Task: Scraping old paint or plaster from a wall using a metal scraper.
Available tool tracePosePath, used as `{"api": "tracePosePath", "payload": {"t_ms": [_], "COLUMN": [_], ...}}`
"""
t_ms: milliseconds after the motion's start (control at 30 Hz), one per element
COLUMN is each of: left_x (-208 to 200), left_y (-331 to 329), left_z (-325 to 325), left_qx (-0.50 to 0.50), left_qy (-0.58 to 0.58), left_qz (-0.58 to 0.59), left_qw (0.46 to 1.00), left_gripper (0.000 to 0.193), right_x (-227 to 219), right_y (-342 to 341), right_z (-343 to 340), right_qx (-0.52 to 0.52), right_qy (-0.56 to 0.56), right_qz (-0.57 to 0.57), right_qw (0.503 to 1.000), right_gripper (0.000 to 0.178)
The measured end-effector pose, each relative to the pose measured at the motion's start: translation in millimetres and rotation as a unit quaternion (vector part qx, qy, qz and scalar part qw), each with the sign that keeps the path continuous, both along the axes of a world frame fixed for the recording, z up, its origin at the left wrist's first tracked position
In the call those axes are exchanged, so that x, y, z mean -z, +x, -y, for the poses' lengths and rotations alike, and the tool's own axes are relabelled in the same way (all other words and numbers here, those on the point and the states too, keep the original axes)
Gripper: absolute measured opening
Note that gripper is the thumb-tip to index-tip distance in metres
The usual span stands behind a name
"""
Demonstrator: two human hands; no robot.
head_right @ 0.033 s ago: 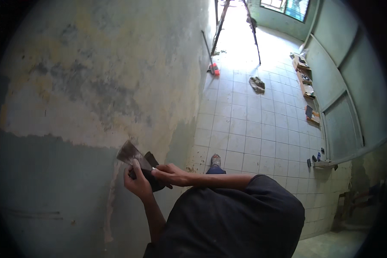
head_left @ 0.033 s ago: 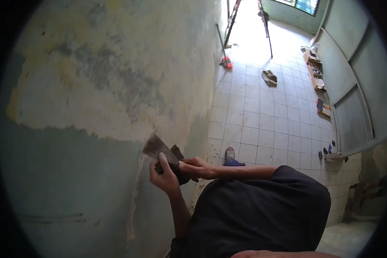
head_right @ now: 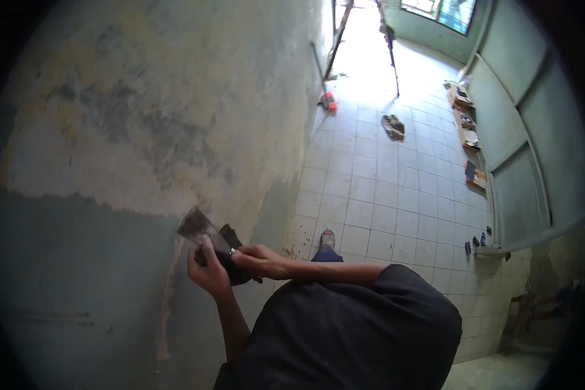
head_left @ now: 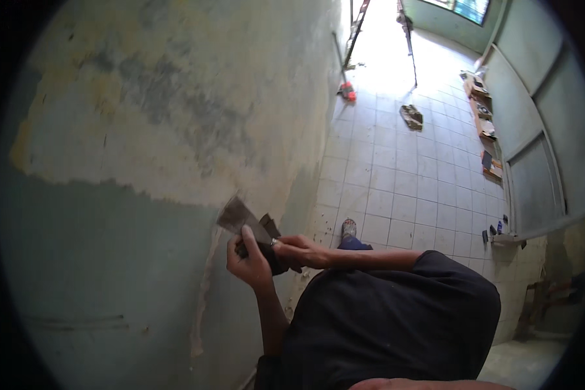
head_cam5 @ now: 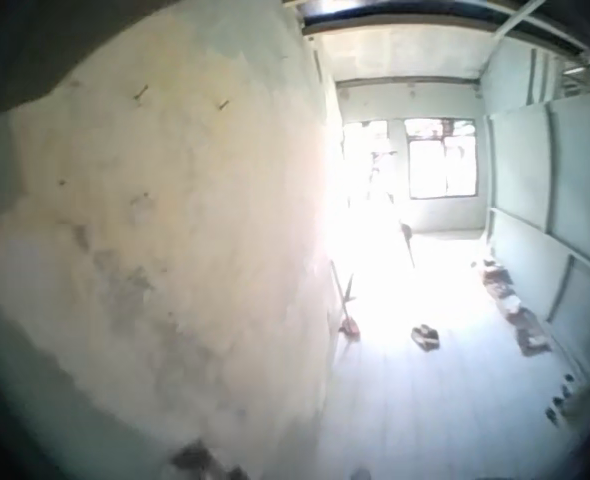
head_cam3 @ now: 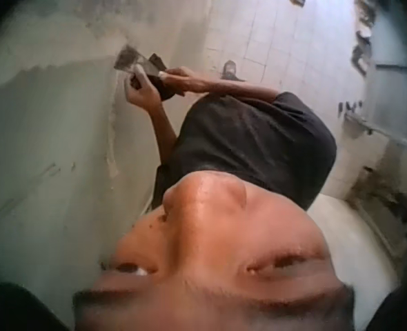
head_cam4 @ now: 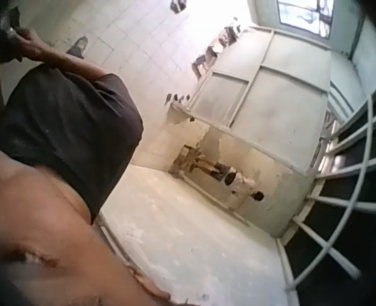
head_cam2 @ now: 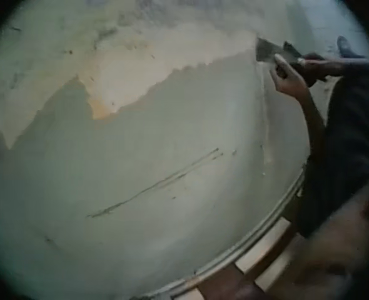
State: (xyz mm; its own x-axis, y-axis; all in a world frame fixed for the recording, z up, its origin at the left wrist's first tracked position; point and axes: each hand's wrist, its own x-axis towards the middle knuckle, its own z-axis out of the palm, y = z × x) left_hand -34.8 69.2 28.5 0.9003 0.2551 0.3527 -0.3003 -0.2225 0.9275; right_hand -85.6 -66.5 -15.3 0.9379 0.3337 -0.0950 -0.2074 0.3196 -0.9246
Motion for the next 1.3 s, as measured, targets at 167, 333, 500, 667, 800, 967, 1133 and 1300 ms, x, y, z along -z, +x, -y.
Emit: {"api": "tracePosePath", "payload": {"t_ms": [167, 333, 500, 667, 800, 967, 1133, 1300], "left_x": [5.9, 10.3, 29.2, 32.5, 31.4, 30.3, 35.2, -3.8], "left_y": [4.7, 2.4, 9.1, 9.8, 8.9, 9.0, 11.1, 21.9], "left_z": [-2.7, -2.2, 0.4, 3.4, 7.5, 13.7, 10.5, 24.2], "left_qx": [0.006, -0.009, -0.011, -0.013, -0.022, -0.035, -0.032, -0.037], "left_qy": [0.036, 0.047, 0.063, 0.054, 0.051, 0.031, 0.019, 0.027], "left_qz": [0.016, 0.032, 0.035, 0.042, 0.048, 0.055, 0.035, 0.055], "left_qw": [0.999, 0.998, 0.997, 0.998, 0.997, 0.997, 0.999, 0.997], "left_gripper": [0.025, 0.024, 0.023, 0.023, 0.024, 0.025, 0.022, 0.026], "right_x": [5.4, 8.3, 24.7, 26.2, 24.8, 24.7, 17.3, 3.0], "right_y": [-9.3, -9.9, -5.8, -4.4, -3.1, -0.7, 0.1, 12.7], "right_z": [-11.7, -13.3, -14.7, -16.1, -13.1, -10.5, -8.4, -10.5], "right_qx": [0.017, 0.046, 0.073, 0.107, 0.114, 0.101, 0.083, 0.087], "right_qy": [0.07, 0.045, -0.027, -0.071, -0.084, -0.065, -0.058, -0.023], "right_qz": [-0.023, -0.041, -0.025, -0.004, 0.008, 0.01, -0.002, -0.02], "right_qw": [0.997, 0.997, 0.997, 0.992, 0.99, 0.993, 0.995, 0.996], "right_gripper": [0.042, 0.039, 0.045, 0.046, 0.047, 0.047, 0.048, 0.047]}}
